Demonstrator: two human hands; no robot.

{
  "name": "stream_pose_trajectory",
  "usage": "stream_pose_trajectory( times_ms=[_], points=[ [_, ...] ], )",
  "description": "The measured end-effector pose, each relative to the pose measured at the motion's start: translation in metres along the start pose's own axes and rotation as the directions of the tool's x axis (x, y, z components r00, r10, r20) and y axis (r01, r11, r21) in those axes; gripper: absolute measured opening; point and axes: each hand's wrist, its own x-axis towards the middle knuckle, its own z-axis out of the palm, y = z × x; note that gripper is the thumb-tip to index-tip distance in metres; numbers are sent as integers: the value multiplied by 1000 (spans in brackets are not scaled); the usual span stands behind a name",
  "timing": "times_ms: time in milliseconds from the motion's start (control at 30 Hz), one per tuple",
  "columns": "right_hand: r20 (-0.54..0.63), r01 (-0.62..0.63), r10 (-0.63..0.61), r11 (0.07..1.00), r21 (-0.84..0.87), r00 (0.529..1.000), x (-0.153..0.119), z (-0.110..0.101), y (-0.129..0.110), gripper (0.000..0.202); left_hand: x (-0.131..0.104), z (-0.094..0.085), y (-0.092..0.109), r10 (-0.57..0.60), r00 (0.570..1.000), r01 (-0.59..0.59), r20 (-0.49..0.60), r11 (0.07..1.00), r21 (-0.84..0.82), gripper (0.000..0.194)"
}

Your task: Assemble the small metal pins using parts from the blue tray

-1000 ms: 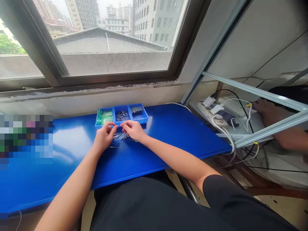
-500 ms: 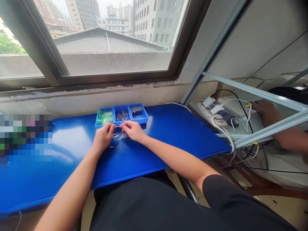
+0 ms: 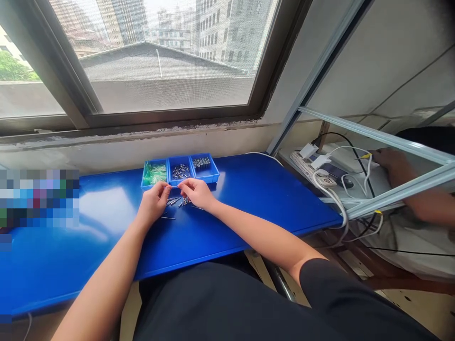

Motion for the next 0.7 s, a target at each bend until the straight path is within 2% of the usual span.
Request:
stream_pose_trajectory(
  times_ms=[133, 367, 700],
  points=[
    [-3, 17, -17, 1000, -20, 1000, -1, 0, 0, 21, 0, -1, 1, 2, 1000, -1, -19, 1000, 31, 29],
    [-15, -1, 1, 1000, 12, 1000, 3, 1, 5, 22, -2, -1, 7, -2, 1000, 4, 22, 996, -85, 23],
    [-6, 17, -17, 1000, -12, 1000, 0, 1, 1, 20, 0, -1, 2, 1, 1000, -1, -7, 1000, 13, 27]
  ],
)
